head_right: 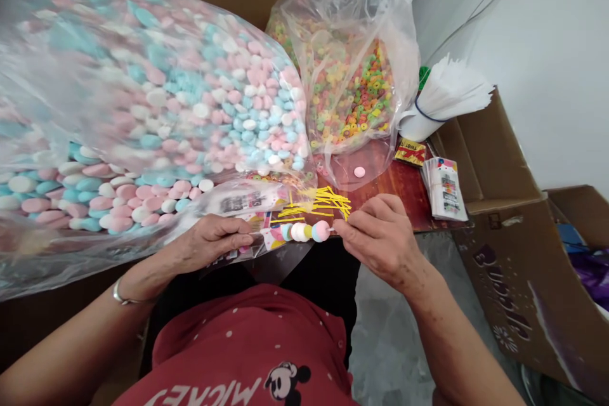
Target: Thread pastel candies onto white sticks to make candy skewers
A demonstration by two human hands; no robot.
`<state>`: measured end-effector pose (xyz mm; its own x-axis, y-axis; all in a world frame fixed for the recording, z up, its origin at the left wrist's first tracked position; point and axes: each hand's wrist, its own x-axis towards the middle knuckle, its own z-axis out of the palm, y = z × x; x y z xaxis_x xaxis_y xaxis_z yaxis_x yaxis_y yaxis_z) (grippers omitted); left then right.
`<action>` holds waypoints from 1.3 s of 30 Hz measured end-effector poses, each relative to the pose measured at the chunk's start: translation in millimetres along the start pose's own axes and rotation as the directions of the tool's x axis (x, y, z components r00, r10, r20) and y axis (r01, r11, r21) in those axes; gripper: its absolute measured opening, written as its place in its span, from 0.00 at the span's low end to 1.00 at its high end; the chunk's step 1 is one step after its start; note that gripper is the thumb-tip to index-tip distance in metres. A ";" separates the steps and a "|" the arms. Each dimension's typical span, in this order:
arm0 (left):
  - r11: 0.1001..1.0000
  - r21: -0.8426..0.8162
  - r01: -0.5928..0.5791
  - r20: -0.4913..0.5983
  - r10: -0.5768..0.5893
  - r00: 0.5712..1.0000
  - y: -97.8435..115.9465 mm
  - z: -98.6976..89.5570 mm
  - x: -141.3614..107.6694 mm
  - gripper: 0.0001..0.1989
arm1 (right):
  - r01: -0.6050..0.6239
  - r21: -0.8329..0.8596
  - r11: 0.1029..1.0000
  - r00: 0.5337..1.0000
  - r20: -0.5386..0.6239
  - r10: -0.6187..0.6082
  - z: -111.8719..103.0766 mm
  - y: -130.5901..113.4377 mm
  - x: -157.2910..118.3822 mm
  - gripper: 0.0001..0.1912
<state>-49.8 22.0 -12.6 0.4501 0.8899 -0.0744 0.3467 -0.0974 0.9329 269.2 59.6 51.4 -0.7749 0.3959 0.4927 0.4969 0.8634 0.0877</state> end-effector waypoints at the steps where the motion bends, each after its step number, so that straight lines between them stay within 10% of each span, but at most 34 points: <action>1: 0.999 0.034 -0.010 0.036 0.009 0.999 0.4 -1.3 0.8 0.15 | 0.004 0.017 1.000 1.000 0.007 -0.004 0.4 2.0 0.5 0.05; 17: 0.998 0.032 -0.055 0.016 0.054 0.998 4.5 -1.0 9.1 0.10 | -0.245 0.279 0.929 0.965 0.158 0.207 22.0 -4.5 1.5 0.12; 28: 0.975 -0.214 0.062 0.297 0.004 0.955 31.6 6.3 5.9 0.05 | -0.111 0.296 0.949 0.994 0.047 0.102 22.7 3.0 -0.1 0.08; 33: 0.967 -0.200 0.156 0.387 -0.069 0.920 27.4 18.7 7.6 0.04 | -0.083 0.312 0.947 0.982 0.185 0.025 18.2 7.5 9.3 0.10; 39: 0.991 -0.130 0.034 0.253 0.000 0.967 19.9 39.8 8.9 0.08 | -0.218 0.476 0.852 0.931 0.364 0.035 38.8 -9.6 17.8 0.14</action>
<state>-6.2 10.2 -8.7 0.6438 0.7481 -0.1609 0.2521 -0.0088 0.9677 235.4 70.5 25.8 -0.8462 0.5123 0.1465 0.4064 0.7984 -0.4444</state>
